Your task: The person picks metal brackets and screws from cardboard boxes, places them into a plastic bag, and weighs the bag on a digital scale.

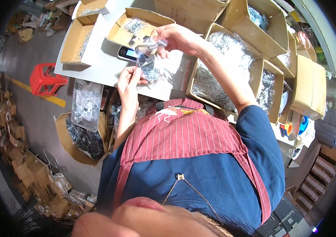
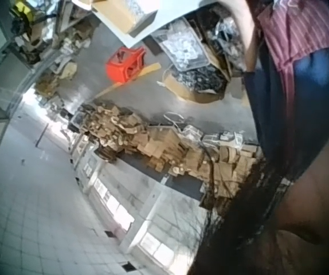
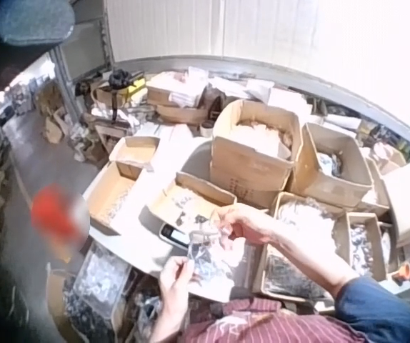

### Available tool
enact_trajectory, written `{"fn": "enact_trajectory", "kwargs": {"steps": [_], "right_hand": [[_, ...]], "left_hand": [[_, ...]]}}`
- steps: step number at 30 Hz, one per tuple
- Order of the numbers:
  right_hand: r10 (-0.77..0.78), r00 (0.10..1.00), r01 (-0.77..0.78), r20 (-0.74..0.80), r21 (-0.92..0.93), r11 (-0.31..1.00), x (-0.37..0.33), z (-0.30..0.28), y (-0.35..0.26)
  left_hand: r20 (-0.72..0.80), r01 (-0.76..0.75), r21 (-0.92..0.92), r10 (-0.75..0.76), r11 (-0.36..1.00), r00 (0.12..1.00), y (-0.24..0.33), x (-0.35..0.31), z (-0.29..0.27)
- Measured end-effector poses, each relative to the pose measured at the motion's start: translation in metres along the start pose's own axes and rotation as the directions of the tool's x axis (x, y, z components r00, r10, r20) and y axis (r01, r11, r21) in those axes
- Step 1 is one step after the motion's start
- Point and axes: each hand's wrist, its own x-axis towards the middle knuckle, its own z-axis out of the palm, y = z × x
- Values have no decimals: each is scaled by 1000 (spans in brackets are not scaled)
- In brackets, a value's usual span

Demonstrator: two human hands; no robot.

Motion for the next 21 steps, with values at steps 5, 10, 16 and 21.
{"fn": "enact_trajectory", "kwargs": {"steps": [5, 10, 16, 21], "right_hand": [[150, 987, -160, -57, -436, 886, -7, 18, -10], [111, 994, -107, -21, -476, 873, -4, 16, -2], [-60, 997, 79, 52, -546, 834, -12, 29, -7], [29, 967, 232, 254, -917, 326, -15, 45, 26]], "left_hand": [[-16, 5, -34, -6, 999, 1000, 2, -2, 2], [5, -36, -25, 36, 999, 999, 3, -2, 6], [-13, -25, -22, 24, 999, 1000, 0, -6, 2], [11, -95, -35, 96, 995, 995, -4, -8, -1]]}}
